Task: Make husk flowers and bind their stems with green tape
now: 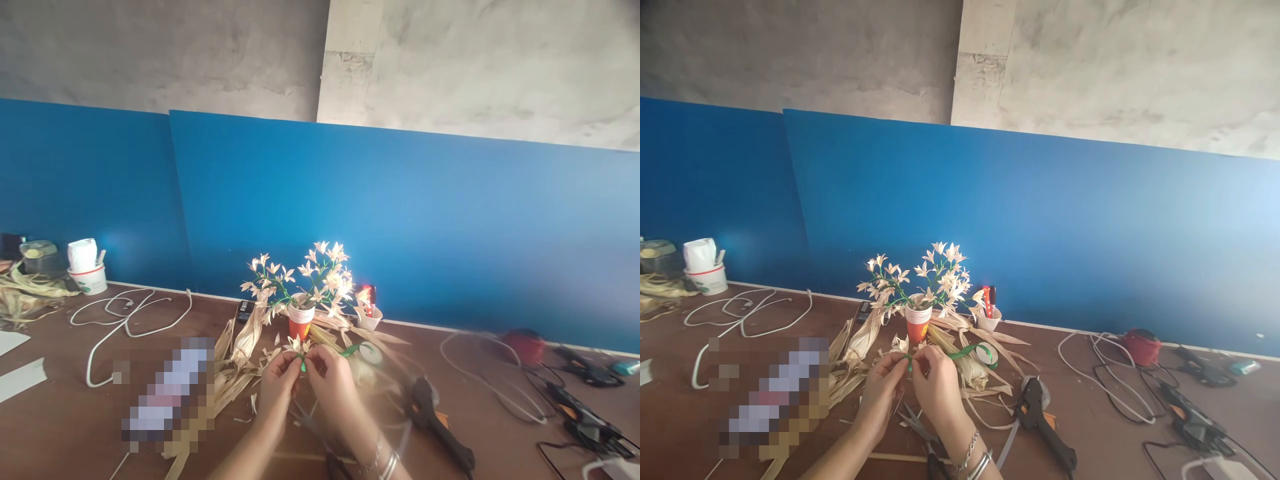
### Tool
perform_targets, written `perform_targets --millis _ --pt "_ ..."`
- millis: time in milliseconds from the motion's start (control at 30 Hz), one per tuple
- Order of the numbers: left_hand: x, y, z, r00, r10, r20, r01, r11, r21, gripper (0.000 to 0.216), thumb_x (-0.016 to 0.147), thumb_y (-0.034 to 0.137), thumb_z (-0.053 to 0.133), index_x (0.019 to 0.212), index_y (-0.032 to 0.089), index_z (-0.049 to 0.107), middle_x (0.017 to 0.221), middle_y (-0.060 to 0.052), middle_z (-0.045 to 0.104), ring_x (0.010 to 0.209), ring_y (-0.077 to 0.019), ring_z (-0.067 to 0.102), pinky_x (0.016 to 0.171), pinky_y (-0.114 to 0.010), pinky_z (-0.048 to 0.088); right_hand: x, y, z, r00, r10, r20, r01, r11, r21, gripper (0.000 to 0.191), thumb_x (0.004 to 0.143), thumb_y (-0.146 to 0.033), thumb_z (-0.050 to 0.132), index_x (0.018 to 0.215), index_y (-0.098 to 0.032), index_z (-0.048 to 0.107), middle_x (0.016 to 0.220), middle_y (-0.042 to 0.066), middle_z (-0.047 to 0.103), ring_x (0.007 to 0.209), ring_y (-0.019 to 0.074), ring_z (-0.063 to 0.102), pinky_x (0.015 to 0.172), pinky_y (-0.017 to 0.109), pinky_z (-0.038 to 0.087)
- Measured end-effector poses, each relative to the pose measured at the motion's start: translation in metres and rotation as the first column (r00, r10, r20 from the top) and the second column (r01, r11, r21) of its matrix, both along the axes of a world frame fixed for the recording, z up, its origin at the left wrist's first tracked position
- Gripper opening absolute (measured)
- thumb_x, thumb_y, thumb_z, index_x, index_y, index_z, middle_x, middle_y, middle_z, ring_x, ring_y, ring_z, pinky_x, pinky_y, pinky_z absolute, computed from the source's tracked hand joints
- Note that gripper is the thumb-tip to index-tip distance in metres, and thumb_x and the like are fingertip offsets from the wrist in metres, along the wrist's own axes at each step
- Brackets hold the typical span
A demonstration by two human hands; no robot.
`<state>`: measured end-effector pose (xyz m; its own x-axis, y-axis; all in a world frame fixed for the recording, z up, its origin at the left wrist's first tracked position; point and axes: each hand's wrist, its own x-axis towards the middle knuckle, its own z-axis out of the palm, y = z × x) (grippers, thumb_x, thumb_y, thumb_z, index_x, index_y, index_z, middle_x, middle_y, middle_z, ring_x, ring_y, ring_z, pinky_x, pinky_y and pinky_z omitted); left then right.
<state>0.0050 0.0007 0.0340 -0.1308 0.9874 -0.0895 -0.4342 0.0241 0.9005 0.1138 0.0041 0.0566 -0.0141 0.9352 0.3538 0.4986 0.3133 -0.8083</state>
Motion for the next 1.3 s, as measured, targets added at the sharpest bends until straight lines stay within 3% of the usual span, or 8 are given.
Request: perform_targets --millis 100,200,333,400,500,800,1033,1300 --pt "-0.001 0.0 0.002 1.0 0.009 -0.002 -0.009 1.0 -0.006 0.025 0.061 0.037 0.072 0.069 0.016 0.06 0.046 0.009 0.042 0.039 -0.0044 0.031 0.04 -0.017 0.021 -0.001 -0.001 0.002 0.995 0.033 -0.089 -0.037 0.998 -0.043 0.009 0.074 -0.02 0.056 0.069 -0.019 0.063 0.067 0.003 0.064 0.063 0.0168 0.054 0.06 0.027 0.039" --pt "-0.002 0.0 0.003 1.0 0.015 -0.014 -0.015 1.0 0.0 0.026 0.06 0.037 0.072 0.068 0.016 0.059 0.045 0.01 0.042 0.039 -0.0043 0.03 0.04 -0.017 0.02 0.002 0.0 0.005 0.932 0.103 -0.348 -0.188 0.957 -0.223 0.015 0.074 -0.03 0.06 0.066 -0.017 0.061 0.06 0.0 0.059 0.055 0.0139 0.052 0.053 0.025 0.037" --pt "-0.003 0.001 0.004 0.999 -0.049 -0.013 0.049 0.999 0.019 0.029 0.06 0.04 0.072 0.068 0.016 0.058 0.043 0.009 0.046 0.036 -0.0038 0.028 0.038 -0.017 0.017 0.013 0.002 0.004 0.74 0.096 -0.665 -0.497 0.744 -0.446 0.022 0.07 -0.035 0.066 0.066 -0.014 0.062 0.057 -0.002 0.056 0.047 0.0085 0.049 0.045 0.02 0.031" --pt "-0.004 0.0 0.005 0.996 -0.086 0.007 0.086 0.996 0.035 0.03 0.06 0.041 0.073 0.068 0.016 0.057 0.045 0.008 0.048 0.036 -0.0034 0.028 0.038 -0.017 0.016 0.018 0.004 -0.001 0.637 0.059 -0.769 -0.618 0.634 -0.464 0.02 0.068 -0.032 0.068 0.07 -0.012 0.064 0.059 -0.002 0.056 0.048 0.0068 0.049 0.043 0.019 0.028" --pt "-0.004 -0.001 0.007 0.992 -0.124 0.04 0.121 0.991 0.064 0.029 0.061 0.039 0.073 0.067 0.016 0.058 0.05 0.005 0.053 0.038 -0.003 0.032 0.038 -0.016 0.018 0.02 0.008 -0.012 0.514 -0.031 -0.857 -0.71 0.546 -0.445 0.016 0.07 -0.027 0.068 0.073 -0.012 0.064 0.057 -0.004 0.054 0.047 0.005 0.047 0.044 0.017 0.029" --pt "-0.005 -0.002 0.008 0.989 -0.144 0.02 0.143 0.989 0.05 0.027 0.061 0.038 0.073 0.066 0.014 0.062 0.049 0.005 0.051 0.036 -0.0019 0.03 0.036 -0.016 0.016 0.017 0.011 -0.02 0.38 -0.178 -0.907 -0.776 0.472 -0.418 0.012 0.073 -0.022 0.068 0.072 -0.011 0.062 0.054 -0.004 0.054 0.046 0.0047 0.049 0.044 0.016 0.028" --pt "-0.008 0.001 0.002 0.987 -0.157 0.019 0.156 0.987 0.05 0.03 0.063 0.042 0.073 0.07 0.015 0.061 0.047 0.006 0.05 0.036 -0.0028 0.035 0.037 -0.015 0.017 0.008 0.011 -0.024 0.335 -0.128 -0.934 -0.763 0.545 -0.348 0.018 0.065 -0.025 0.073 0.065 -0.011 0.061 0.057 -0.003 0.055 0.049 0.0048 0.048 0.048 0.016 0.032" --pt "-0.004 0.001 0.004 0.995 -0.099 0.034 0.099 0.995 -0.001 0.034 0.06 0.045 0.074 0.061 0.017 0.053 0.049 0.008 0.049 0.035 -0.0024 0.028 0.038 -0.017 0.013 -0.006 0.0 -0.003 0.677 -0.017 -0.736 -0.345 0.876 -0.338 0.017 0.062 -0.028 0.067 0.057 -0.017 0.054 0.052 -0.003 0.052 0.047 0.0084 0.041 0.047 0.021 0.03"
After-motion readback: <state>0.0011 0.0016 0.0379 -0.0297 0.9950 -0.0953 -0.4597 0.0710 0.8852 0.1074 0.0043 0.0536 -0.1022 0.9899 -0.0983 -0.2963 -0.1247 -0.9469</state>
